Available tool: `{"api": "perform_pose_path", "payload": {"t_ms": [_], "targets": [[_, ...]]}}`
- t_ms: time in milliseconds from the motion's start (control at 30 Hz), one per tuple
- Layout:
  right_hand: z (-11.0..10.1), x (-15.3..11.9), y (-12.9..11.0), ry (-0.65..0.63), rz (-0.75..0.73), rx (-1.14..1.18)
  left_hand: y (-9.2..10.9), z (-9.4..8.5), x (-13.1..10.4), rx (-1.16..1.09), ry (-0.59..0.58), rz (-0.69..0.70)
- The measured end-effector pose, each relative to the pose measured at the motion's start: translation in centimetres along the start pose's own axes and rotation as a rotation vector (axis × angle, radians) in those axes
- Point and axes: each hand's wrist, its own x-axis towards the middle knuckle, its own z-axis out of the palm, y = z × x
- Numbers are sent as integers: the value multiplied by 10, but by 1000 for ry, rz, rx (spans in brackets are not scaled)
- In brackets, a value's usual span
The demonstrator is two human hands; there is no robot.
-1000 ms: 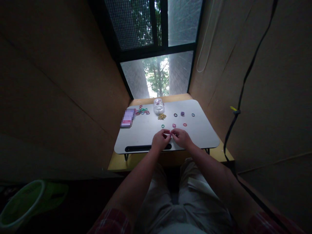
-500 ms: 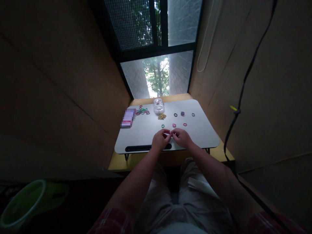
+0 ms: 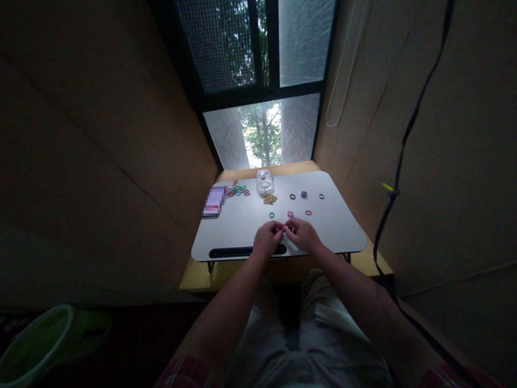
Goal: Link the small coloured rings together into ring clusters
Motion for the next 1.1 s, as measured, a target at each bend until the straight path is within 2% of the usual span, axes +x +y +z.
{"api": "perform_pose_path", "payload": {"t_ms": [267, 467, 1100], "targets": [[3, 0, 4, -7, 1, -28, -6, 1, 0, 24, 12, 41], [3, 1, 3, -14, 8, -57, -4, 0, 0, 38, 20, 48], [1, 2, 1, 3, 14, 7, 1, 1, -2, 18, 66, -33]]}}
